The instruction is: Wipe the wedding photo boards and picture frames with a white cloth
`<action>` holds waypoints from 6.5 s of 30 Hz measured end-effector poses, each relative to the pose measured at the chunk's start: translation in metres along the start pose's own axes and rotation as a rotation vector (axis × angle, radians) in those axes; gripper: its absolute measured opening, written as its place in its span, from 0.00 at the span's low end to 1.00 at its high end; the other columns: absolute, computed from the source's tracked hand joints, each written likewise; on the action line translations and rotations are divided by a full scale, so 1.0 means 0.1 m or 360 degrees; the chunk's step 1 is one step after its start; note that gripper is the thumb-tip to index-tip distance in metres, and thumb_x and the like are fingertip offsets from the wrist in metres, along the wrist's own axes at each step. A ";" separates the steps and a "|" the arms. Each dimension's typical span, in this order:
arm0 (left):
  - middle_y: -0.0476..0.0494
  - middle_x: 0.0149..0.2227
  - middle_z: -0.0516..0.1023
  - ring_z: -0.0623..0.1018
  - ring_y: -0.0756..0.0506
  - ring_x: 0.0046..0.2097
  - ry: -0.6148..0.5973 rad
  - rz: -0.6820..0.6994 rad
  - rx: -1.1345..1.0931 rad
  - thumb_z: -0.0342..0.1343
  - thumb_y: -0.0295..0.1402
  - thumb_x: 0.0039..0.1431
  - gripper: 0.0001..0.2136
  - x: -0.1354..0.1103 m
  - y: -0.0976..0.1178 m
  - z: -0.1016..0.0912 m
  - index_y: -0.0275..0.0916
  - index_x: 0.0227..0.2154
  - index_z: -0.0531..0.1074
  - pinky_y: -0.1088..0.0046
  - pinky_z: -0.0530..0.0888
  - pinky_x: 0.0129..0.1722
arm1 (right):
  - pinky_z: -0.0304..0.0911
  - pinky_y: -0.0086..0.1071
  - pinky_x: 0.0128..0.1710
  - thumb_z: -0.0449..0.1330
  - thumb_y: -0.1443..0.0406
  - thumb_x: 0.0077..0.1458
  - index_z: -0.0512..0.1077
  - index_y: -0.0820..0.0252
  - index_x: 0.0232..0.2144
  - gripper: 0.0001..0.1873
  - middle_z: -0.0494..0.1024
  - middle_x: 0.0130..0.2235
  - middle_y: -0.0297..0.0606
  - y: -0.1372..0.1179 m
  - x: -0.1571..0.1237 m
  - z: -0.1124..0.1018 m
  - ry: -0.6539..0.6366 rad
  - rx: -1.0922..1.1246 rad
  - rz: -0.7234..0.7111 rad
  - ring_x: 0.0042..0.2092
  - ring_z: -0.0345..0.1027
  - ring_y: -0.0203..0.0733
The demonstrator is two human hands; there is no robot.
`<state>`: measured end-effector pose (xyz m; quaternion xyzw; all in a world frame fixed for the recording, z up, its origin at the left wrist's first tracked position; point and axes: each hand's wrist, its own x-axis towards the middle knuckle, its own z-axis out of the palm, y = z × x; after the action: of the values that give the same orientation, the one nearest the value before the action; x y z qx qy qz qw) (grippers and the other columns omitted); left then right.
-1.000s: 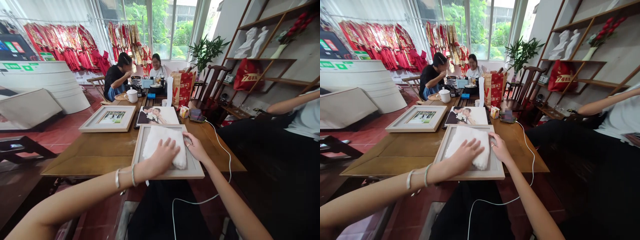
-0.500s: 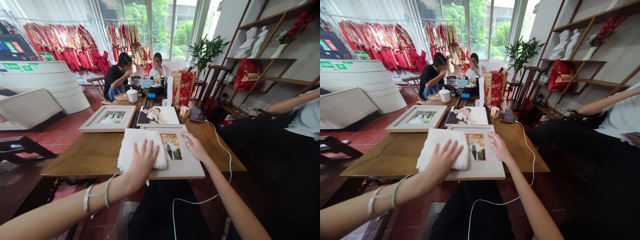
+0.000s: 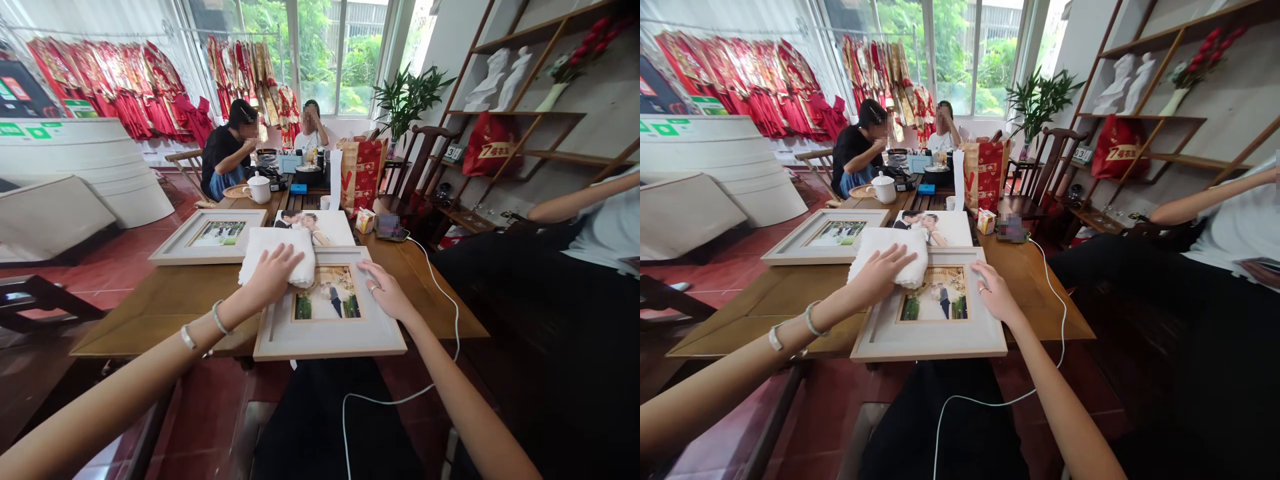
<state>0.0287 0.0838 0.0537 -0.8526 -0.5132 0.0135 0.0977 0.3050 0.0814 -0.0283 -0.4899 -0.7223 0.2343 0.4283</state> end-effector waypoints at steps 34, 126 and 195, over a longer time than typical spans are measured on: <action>0.34 0.64 0.56 0.54 0.35 0.65 0.0155 -0.0123 -0.0270 0.46 0.16 0.45 0.36 0.14 -0.18 0.08 0.35 0.62 0.54 0.50 0.59 0.59 | 0.47 0.51 0.64 0.44 0.78 0.47 0.69 0.55 0.52 0.32 0.66 0.58 0.41 0.08 0.04 0.02 -0.0215 -0.0209 -0.0319 0.63 0.53 0.44; 0.38 0.61 0.63 0.64 0.32 0.59 -0.0366 0.0065 -0.0147 0.52 0.19 0.40 0.38 -1.27 0.84 -0.38 0.44 0.60 0.58 0.53 0.71 0.49 | 0.48 0.50 0.64 0.47 0.76 0.47 0.69 0.57 0.52 0.31 0.68 0.57 0.42 0.09 0.07 0.05 -0.0132 -0.0132 -0.0217 0.61 0.57 0.45; 0.22 0.62 0.54 0.55 0.31 0.64 0.0255 0.0224 -0.0002 0.52 0.17 0.48 0.33 0.43 0.68 0.14 0.25 0.59 0.52 0.53 0.63 0.56 | 0.47 0.49 0.64 0.47 0.77 0.45 0.68 0.58 0.52 0.31 0.68 0.57 0.42 0.05 0.05 0.04 -0.0088 -0.0095 -0.0207 0.61 0.56 0.45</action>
<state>0.1068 0.0930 0.0312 -0.8849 -0.4426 -0.0482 0.1369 0.3037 0.0883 -0.0320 -0.4478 -0.7708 0.1979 0.4075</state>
